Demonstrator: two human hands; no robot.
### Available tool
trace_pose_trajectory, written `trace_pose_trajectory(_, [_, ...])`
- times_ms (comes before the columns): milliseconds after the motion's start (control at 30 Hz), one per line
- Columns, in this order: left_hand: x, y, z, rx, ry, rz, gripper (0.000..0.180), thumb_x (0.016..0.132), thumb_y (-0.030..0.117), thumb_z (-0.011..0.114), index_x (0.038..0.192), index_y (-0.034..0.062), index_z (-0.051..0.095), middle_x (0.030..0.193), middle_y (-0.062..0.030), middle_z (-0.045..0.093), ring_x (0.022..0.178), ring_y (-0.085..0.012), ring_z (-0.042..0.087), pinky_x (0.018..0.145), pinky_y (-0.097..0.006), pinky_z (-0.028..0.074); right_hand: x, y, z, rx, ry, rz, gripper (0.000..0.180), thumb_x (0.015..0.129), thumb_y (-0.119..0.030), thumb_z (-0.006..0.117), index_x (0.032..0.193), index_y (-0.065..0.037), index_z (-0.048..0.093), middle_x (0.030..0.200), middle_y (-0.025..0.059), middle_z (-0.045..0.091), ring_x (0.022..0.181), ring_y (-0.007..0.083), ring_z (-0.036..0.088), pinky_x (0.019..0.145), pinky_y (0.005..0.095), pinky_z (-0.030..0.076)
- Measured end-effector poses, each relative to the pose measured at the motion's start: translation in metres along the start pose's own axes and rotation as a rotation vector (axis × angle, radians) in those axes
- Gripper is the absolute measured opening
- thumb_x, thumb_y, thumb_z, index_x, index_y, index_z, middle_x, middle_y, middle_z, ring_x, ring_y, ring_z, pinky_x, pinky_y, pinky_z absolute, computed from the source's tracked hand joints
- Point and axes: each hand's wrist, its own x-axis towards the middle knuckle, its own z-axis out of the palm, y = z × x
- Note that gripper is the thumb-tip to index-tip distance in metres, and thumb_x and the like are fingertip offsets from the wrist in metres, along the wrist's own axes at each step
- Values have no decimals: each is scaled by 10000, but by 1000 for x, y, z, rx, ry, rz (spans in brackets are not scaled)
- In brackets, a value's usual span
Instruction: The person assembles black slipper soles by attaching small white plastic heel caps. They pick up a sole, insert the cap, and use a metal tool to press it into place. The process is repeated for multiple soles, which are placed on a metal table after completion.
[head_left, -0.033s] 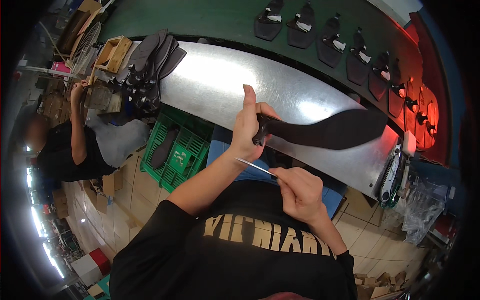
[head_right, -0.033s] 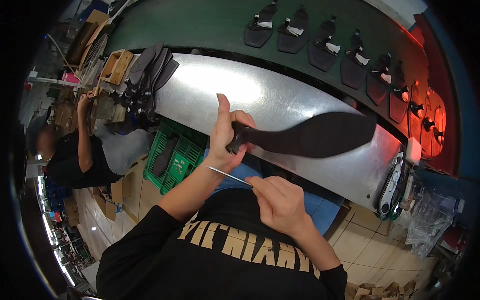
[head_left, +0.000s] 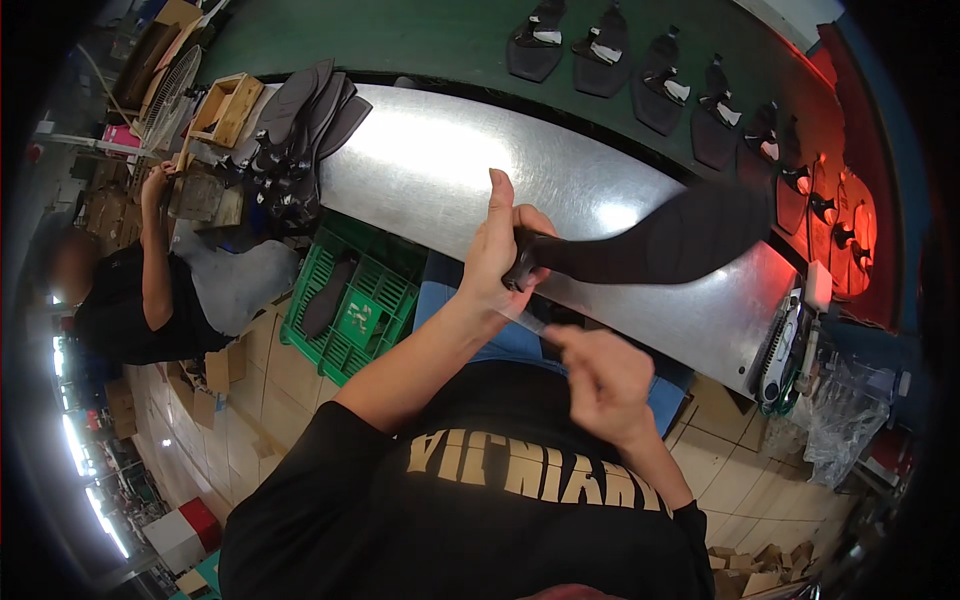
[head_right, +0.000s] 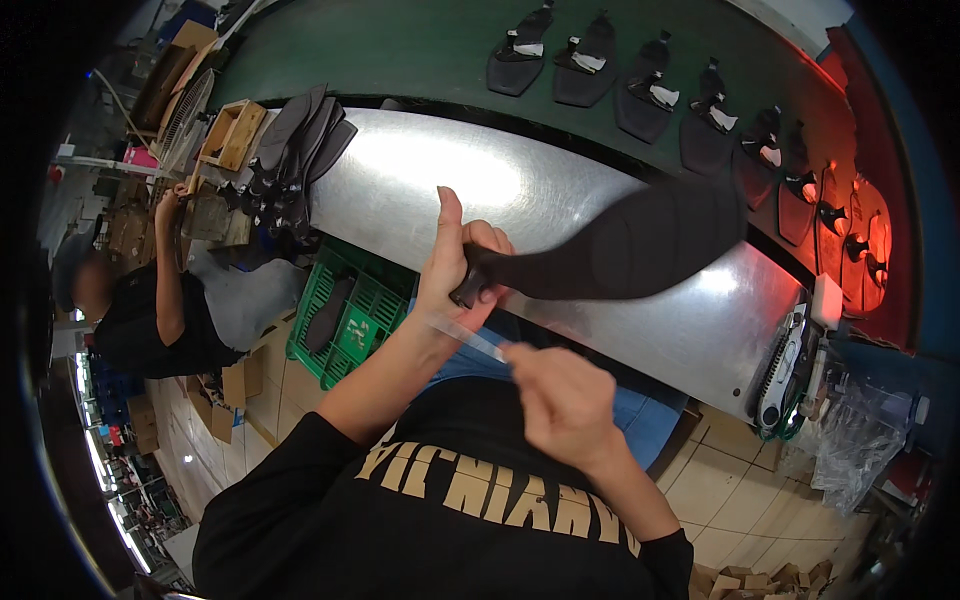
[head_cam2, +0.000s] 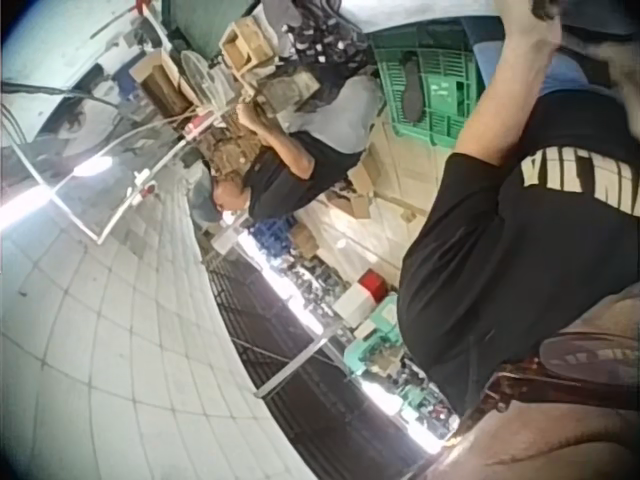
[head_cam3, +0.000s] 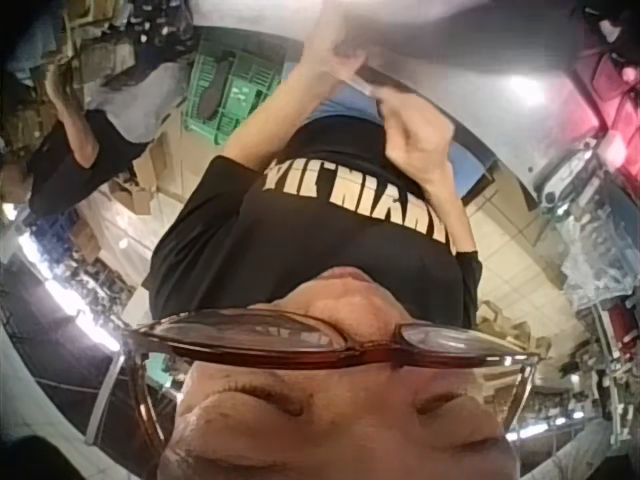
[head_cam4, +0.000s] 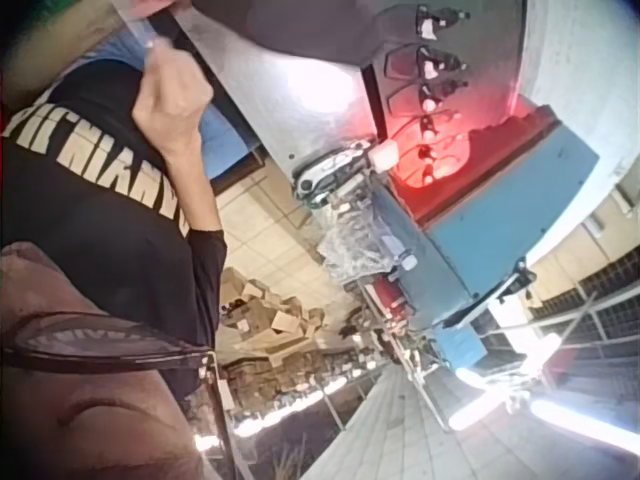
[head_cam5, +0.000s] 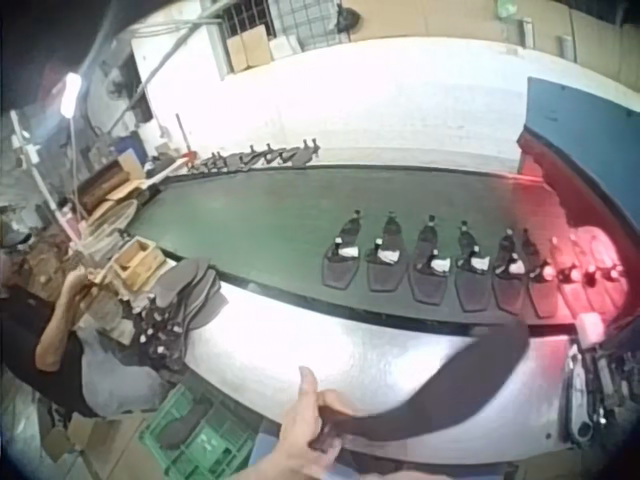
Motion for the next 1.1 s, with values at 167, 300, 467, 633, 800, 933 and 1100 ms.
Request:
trace_pose_trajectory(167, [-8,-14,38,-262,274,-216,566,902,645,459,750,112,568,705,-17,578,675,-145,576,624,-288,484,13,-3,-8,363,121,439,456,853,67,518,1298,-16,567,730,92,641,625,109,586,607,215,463])
trace_pose_trajectory(300, [-10,-39,20,-345,253,-156,540,882,661,483,769,137,551,773,-20,581,749,-181,568,658,-311,477,19,11,5,169,44,268,441,875,80,480,1294,-24,569,778,78,663,629,76,533,597,223,454])
trace_pose_trajectory(467, [-7,-26,27,-343,353,-157,605,873,727,404,752,146,524,745,-19,574,714,-198,568,626,-332,477,21,-3,12,164,106,387,335,837,63,573,1158,-28,611,841,149,652,707,277,657,622,334,490])
trace_pose_trajectory(633, [-4,-14,33,-307,291,-130,695,863,778,301,670,138,491,593,-31,510,601,-224,532,585,-338,453,9,7,10,-146,59,266,95,839,17,592,923,-23,571,783,135,617,677,311,623,600,376,480])
trace_pose_trajectory(800, [-3,-19,24,-266,159,-111,754,848,810,225,654,128,479,525,-41,462,571,-238,511,546,-340,418,4,8,14,-68,-8,175,43,863,26,569,896,4,587,723,122,599,587,268,585,557,344,458])
trace_pose_trajectory(933, [-2,-22,19,-154,146,-81,778,846,813,225,658,101,476,529,-61,461,528,-233,491,518,-351,419,3,3,9,-73,-70,163,77,832,-7,609,894,-32,571,730,117,576,654,301,607,567,381,467])
trace_pose_trajectory(1100, [8,-15,30,-165,308,-131,802,862,796,226,705,56,494,531,-89,481,486,-239,487,511,-345,449,-12,-18,22,40,-309,-3,90,802,-40,636,863,-60,572,717,99,562,646,277,608,562,366,479])
